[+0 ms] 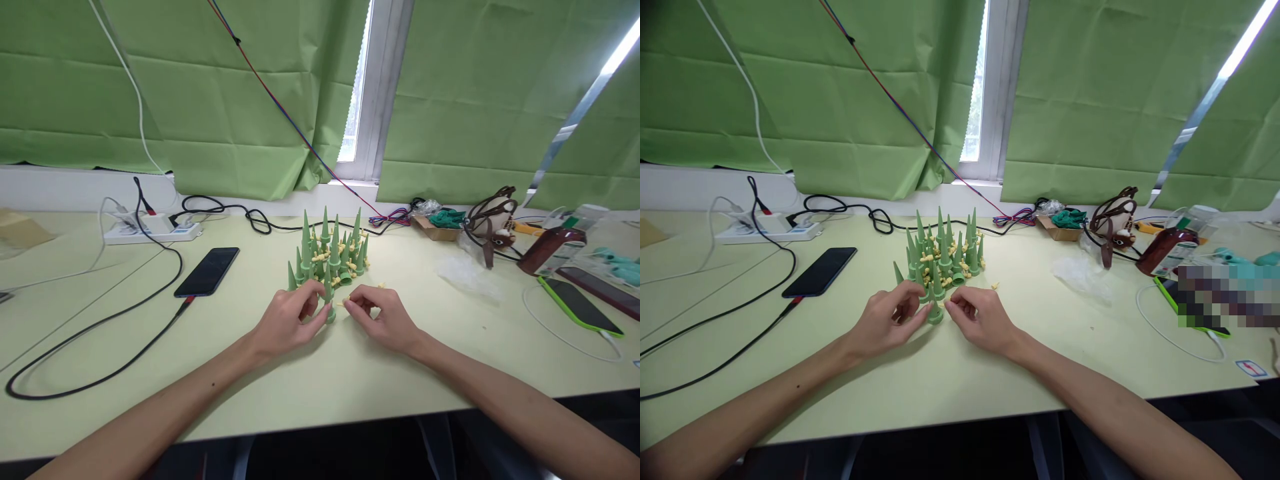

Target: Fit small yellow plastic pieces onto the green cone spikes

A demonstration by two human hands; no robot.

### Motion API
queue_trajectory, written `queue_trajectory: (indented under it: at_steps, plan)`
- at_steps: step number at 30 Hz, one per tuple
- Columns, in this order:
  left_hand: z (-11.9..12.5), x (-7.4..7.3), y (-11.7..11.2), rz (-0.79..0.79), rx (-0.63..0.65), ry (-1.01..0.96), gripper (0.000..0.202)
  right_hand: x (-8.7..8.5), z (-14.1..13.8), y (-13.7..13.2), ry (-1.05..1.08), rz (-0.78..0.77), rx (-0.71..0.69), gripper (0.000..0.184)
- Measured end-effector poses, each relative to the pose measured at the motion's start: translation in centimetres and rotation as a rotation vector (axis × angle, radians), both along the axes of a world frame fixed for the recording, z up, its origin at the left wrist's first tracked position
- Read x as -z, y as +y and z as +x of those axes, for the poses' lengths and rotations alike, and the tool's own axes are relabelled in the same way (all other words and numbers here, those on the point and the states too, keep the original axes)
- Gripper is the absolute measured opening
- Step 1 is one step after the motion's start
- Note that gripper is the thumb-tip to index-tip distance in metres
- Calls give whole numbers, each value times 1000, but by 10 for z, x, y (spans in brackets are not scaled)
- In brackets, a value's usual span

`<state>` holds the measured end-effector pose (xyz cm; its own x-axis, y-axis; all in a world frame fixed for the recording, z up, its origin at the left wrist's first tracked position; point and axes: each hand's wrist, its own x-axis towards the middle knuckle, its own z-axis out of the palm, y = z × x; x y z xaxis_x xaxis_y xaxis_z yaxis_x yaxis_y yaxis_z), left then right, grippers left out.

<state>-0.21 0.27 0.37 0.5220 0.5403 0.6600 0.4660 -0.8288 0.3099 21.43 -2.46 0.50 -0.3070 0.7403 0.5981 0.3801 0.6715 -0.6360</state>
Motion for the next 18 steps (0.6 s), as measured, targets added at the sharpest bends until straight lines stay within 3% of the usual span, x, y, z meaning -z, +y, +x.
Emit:
queue_trajectory:
  at_steps: [9, 14, 18]
  plan:
    - [4, -2, 1, -277, -117, 57, 21, 3, 1, 2, -21, -47, 28, 19]
    - [5, -2, 1, -332, -109, 139, 19, 3, 1, 4, -30, -54, 55, 20]
    - [6, -3, 0, -347, -110, 190, 28, 3, 1, 5, -39, -45, 75, 21]
